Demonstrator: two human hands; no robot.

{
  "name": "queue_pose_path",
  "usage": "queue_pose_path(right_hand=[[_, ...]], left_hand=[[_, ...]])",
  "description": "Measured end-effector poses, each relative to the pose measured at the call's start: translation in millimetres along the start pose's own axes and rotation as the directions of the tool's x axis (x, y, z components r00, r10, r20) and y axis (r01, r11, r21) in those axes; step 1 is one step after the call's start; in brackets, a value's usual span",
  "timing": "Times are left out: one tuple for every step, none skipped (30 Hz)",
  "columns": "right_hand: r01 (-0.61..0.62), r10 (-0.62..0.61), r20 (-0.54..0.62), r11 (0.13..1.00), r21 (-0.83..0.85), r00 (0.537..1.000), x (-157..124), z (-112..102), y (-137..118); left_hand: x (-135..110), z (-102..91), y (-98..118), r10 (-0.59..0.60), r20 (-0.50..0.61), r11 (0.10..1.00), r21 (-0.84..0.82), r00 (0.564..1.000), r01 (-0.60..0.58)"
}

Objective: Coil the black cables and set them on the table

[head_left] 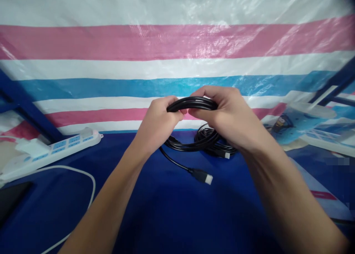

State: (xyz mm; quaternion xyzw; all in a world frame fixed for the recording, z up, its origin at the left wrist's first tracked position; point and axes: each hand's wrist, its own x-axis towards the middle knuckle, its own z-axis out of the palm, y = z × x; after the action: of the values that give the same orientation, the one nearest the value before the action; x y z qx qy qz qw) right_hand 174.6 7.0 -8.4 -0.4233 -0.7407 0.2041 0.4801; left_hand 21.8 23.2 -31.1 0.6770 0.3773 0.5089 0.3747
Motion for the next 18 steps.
queue_pose_path(right_hand=[[-0.003,0.005,-0.036,0.999,0.037,0.999,0,1,0],[-0.022,0.029,-0.065,0.994,0.106,0.997,1,2,0],[-0.046,0.065,-0.090,0.979,0.200,0.994,2,1,0],[-0.067,0.105,-0.111,0.951,0.302,0.988,3,0,0],[-0.074,0.139,-0.138,0.914,0.399,0.981,4,-2,-1],[-0.067,0.166,-0.166,0.874,0.481,0.972,5,-4,-2],[-0.046,0.180,-0.197,0.840,0.541,0.964,6,-5,-3],[-0.017,0.179,-0.228,0.820,0.572,0.957,6,-7,-4],[0.014,0.172,-0.260,0.810,0.586,0.950,6,-8,-5],[0.038,0.169,-0.284,0.798,0.602,0.944,6,-8,-6],[0.061,0.169,-0.305,0.782,0.620,0.937,5,-7,-6],[0.078,0.172,-0.321,0.766,0.638,0.931,5,-5,-6],[0.084,0.183,-0.327,0.749,0.658,0.927,4,-1,-5],[0.083,0.201,-0.327,0.727,0.681,0.923,3,3,-4],[0.082,0.221,-0.328,0.705,0.704,0.919,3,8,-3],[0.079,0.242,-0.329,0.686,0.724,0.913,3,15,0],[0.076,0.268,-0.333,0.665,0.743,0.904,3,21,2],[0.068,0.299,-0.329,0.639,0.766,0.896,4,27,5]], left_hand=[[0,-0.4,0,0.015,-0.023,1.000,-0.009,1.000,-0.015],[1,-1.4,0,0.024,-0.042,1.000,-0.015,0.999,-0.025],[1,-2.7,1,0.034,-0.061,0.999,-0.018,0.998,-0.035],[1,-3.8,1,0.050,-0.081,0.999,-0.011,0.995,-0.051],[2,-4.5,1,0.072,-0.106,0.997,0.010,0.992,-0.071],[2,-4.1,0,0.101,-0.136,0.994,0.044,0.986,-0.096],[3,-2.7,-1,0.140,-0.180,0.988,0.083,0.974,-0.127],[3,0.0,-3,0.186,-0.242,0.980,0.114,0.952,-0.162],[4,3.8,-6,0.220,-0.313,0.974,0.122,0.924,-0.190],[5,8.2,-9,0.221,-0.379,0.975,0.089,0.898,-0.203],[5,13.0,-11,0.186,-0.436,0.979,0.008,0.880,-0.202],[5,17.5,-13,0.113,-0.470,0.976,-0.114,0.876,-0.187],[5,21.4,-14,0.009,-0.455,0.952,-0.268,0.891,-0.147],[5,24.3,-14,-0.105,-0.383,0.901,-0.427,0.918,-0.075],[6,26.1,-13,-0.201,-0.279,0.827,-0.562,0.939,0.011],[6,26.7,-12,-0.267,-0.174,0.746,-0.660,0.948,0.089],[6,26.1,-10,-0.303,-0.094,0.671,-0.728,0.948,0.142],[6,24.3,-9,-0.321,-0.048,0.614,-0.771,0.946,0.169]])
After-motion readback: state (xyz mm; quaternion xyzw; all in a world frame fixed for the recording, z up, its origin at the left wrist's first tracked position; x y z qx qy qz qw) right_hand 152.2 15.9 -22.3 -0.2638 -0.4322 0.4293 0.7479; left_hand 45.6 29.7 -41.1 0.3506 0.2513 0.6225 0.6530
